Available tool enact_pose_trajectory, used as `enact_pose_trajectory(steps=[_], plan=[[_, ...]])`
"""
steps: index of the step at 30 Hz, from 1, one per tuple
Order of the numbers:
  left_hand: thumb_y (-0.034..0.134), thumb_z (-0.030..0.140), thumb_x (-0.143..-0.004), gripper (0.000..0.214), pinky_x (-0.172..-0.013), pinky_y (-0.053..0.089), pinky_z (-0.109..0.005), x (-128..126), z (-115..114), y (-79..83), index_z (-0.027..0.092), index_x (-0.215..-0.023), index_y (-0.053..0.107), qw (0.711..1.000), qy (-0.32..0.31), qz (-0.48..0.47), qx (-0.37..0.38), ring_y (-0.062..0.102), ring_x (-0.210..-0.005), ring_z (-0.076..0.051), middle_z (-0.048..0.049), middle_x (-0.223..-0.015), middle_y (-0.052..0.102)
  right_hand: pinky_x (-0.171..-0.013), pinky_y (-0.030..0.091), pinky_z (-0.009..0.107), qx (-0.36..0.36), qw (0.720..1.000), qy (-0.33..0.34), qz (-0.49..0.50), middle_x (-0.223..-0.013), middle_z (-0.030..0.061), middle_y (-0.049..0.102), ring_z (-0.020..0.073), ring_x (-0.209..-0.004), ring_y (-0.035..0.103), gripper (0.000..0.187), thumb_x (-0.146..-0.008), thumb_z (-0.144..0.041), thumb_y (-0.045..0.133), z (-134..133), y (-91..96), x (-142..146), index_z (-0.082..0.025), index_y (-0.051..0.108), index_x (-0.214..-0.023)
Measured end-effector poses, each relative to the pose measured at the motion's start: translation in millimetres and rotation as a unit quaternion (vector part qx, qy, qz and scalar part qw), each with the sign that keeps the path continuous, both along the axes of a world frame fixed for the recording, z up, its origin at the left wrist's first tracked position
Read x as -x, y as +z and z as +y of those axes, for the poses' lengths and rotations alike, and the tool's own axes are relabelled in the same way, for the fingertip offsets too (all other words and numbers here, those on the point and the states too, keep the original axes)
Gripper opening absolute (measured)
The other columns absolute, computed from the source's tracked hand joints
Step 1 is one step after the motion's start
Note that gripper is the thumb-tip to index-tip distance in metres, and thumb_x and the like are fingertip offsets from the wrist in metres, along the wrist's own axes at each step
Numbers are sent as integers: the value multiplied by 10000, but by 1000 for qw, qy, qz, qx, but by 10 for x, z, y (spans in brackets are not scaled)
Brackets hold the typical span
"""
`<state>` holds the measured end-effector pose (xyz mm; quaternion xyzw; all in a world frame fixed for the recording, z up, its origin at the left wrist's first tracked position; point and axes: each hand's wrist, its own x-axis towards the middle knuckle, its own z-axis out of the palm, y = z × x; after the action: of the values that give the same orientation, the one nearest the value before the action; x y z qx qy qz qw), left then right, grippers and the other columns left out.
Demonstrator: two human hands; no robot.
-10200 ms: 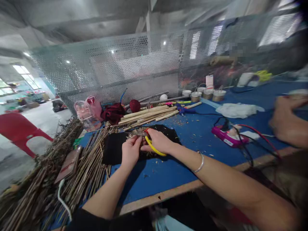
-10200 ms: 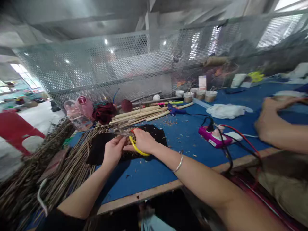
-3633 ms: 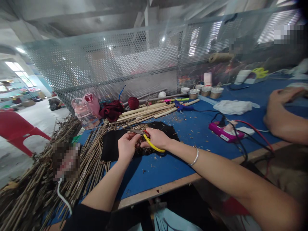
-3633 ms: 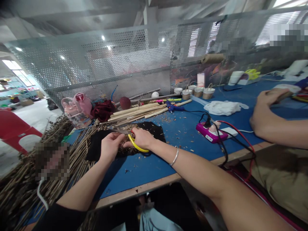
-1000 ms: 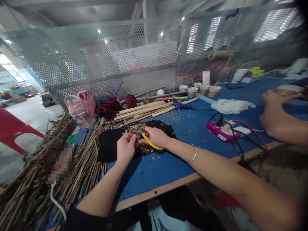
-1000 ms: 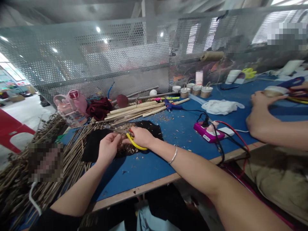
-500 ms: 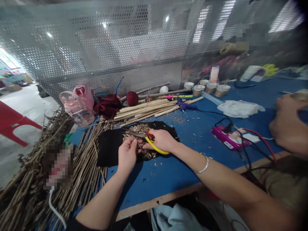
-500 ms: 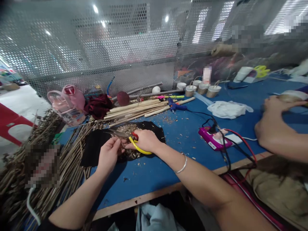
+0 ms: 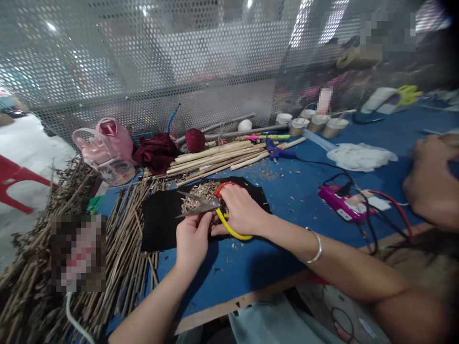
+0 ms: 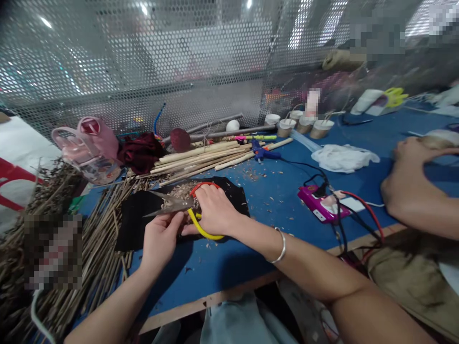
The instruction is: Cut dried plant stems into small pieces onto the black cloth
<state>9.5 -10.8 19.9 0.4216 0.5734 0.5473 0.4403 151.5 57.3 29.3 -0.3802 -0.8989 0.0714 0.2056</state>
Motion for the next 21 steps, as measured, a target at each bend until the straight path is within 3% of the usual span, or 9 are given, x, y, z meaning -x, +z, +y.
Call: enact_pose_trajectory(steps=[5,13,21], plan=[[560,362,-748,271,-648,495,-284,1,16,5,131,-830,676,1000,-2,-3,-20,638,-713,-207,-84,-818,697,-765,321,382,-19,999,1,-28,-985,129,485,261,-878,450,733,-538,-689,598,62,63,44,-136,453,-997],[605,370,-714,291,-647,511,-302,-68,-20,-136,115,-838,670,995,-3,-103,2,649,-716,-216,-99,-813,698,-778,317,387,2,1000,-3,-9,-987,125,489,264,-888,460,732,-536,-678,604,-23,-62,14,-142,448,-1010],[566,330,-756,237,-696,489,-282,-67,-70,-131,130,-809,680,999,13,3,-30,640,-738,-198,-75,-782,698,-675,358,322,55,998,-9,-27,-830,87,564,241,-779,540,646,-544,-702,583,-42,-80,24,-169,450,-884]])
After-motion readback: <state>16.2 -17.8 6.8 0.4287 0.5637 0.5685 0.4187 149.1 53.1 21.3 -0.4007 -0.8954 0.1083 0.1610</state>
